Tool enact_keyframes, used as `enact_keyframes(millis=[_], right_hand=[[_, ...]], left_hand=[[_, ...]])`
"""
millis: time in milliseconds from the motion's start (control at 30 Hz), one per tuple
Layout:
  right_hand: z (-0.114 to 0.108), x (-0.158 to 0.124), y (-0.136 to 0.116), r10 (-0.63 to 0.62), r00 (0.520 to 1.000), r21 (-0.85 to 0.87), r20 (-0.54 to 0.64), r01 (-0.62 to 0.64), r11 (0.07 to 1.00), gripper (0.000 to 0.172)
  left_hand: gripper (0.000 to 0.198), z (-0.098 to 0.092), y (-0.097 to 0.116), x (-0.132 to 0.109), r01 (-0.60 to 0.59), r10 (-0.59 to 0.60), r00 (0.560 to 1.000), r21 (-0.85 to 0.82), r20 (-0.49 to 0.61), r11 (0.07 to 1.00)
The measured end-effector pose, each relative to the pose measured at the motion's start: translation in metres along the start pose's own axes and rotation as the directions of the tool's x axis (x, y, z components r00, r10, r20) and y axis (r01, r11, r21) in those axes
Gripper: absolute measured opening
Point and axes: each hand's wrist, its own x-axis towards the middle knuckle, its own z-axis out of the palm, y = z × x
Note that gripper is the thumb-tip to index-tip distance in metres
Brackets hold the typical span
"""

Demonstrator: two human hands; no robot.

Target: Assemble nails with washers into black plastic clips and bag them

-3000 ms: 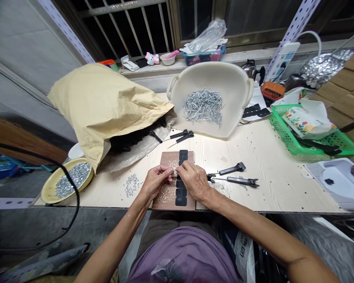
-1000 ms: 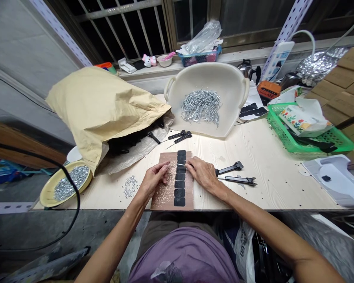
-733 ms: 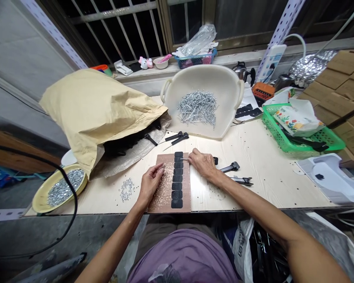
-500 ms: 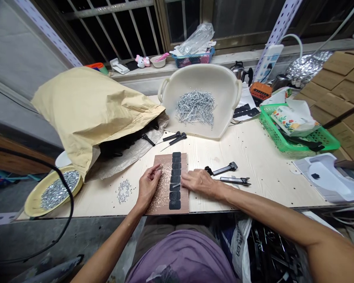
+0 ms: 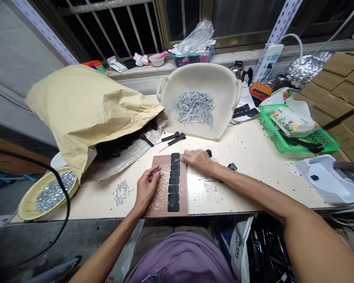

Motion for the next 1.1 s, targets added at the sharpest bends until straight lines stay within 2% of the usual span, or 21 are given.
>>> enact_keyframes(millis=[67,133,167,233,333,433,533,600,633,700,733,767,800,867,933,1000,1100], right_hand=[[0.002,-0.005,-0.006,-0.215,0.976,0.015,0.035,0.214,0.977,0.03],[0.003,-0.012,-0.012,-0.315,0.948,-0.006,0.048,0.316,0.949,0.027],[0.004,-0.014,-0.013,-0.302,0.952,-0.031,0.045,0.304,0.952,0.027],[0.004,-0.013,-0.011,-0.2,0.98,-0.081,0.021,0.201,0.976,0.029],[0.004,-0.001,0.0,-0.093,0.996,-0.09,-0.005,0.092,0.992,0.032],[0.005,0.009,0.008,-0.035,0.999,-0.081,-0.01,0.034,0.996,0.034],[0.005,0.006,0.002,-0.001,1.0,-0.098,-0.009,0.0,0.995,0.035],[0.004,-0.006,-0.011,-0.075,0.997,-0.083,0.013,0.076,0.994,0.033],[0.002,-0.013,-0.019,-0.158,0.987,-0.063,0.038,0.16,0.985,0.031],[-0.002,-0.025,-0.032,-0.328,0.94,-0.019,0.094,0.331,0.943,0.028],[-0.004,-0.029,-0.036,-0.361,0.927,-0.008,0.106,0.364,0.932,0.026],[-0.006,-0.03,-0.036,-0.343,0.934,-0.009,0.105,0.346,0.938,0.025],[-0.008,-0.028,-0.033,-0.274,0.957,-0.02,0.092,0.277,0.961,0.025],[-0.007,-0.018,-0.022,-0.052,0.998,-0.05,0.033,0.054,0.997,0.03],[-0.004,-0.006,-0.008,0.101,0.995,-0.082,-0.023,-0.102,0.991,0.032],[0.001,0.0,-0.001,0.107,0.993,-0.131,-0.047,-0.112,0.985,0.032],[0.005,-0.004,-0.005,-0.073,0.997,-0.202,0.0,0.072,0.977,0.027]], left_hand=[[0.03,0.001,0.0,0.0,0.001,-0.001,1.0,-0.003,-0.006,1.0],[0.03,0.002,0.0,0.001,0.001,-0.001,1.0,-0.004,0.003,1.0],[0.03,0.002,-0.001,0.001,-0.001,0.001,1.0,-0.003,0.003,1.0],[0.03,0.002,-0.002,0.001,-0.005,0.005,1.0,0.002,-0.004,1.0],[0.031,0.002,-0.004,0.001,-0.014,0.014,1.0,0.022,-0.002,1.0],[0.031,0.001,-0.006,0.0,-0.031,0.031,0.999,0.045,0.014,0.998],[0.032,0.001,-0.006,0.0,-0.04,0.039,0.999,0.04,0.008,0.998],[0.031,0.001,-0.006,-0.001,-0.04,0.04,0.999,0.026,0.003,0.999],[0.031,0.001,-0.006,-0.001,-0.039,0.039,0.999,0.019,0.002,0.999],[0.031,0.001,-0.006,-0.001,-0.039,0.039,0.999,0.013,-0.003,0.999],[0.03,0.001,-0.006,0.0,-0.04,0.04,0.999,0.016,-0.006,0.999],[0.031,0.001,-0.006,0.0,-0.044,0.044,0.999,0.025,-0.01,0.999],[0.031,0.001,-0.006,0.0,-0.05,0.051,0.999,0.037,-0.011,0.998],[0.032,0.001,-0.007,-0.001,-0.071,0.071,0.997,0.069,0.001,0.995],[0.033,0.0,-0.008,-0.001,-0.086,0.085,0.996,0.098,0.02,0.991],[0.033,0.0,-0.008,-0.002,-0.095,0.093,0.995,0.119,0.028,0.988],[0.033,0.0,-0.01,-0.002,-0.111,0.109,0.994,0.133,0.018,0.985]])
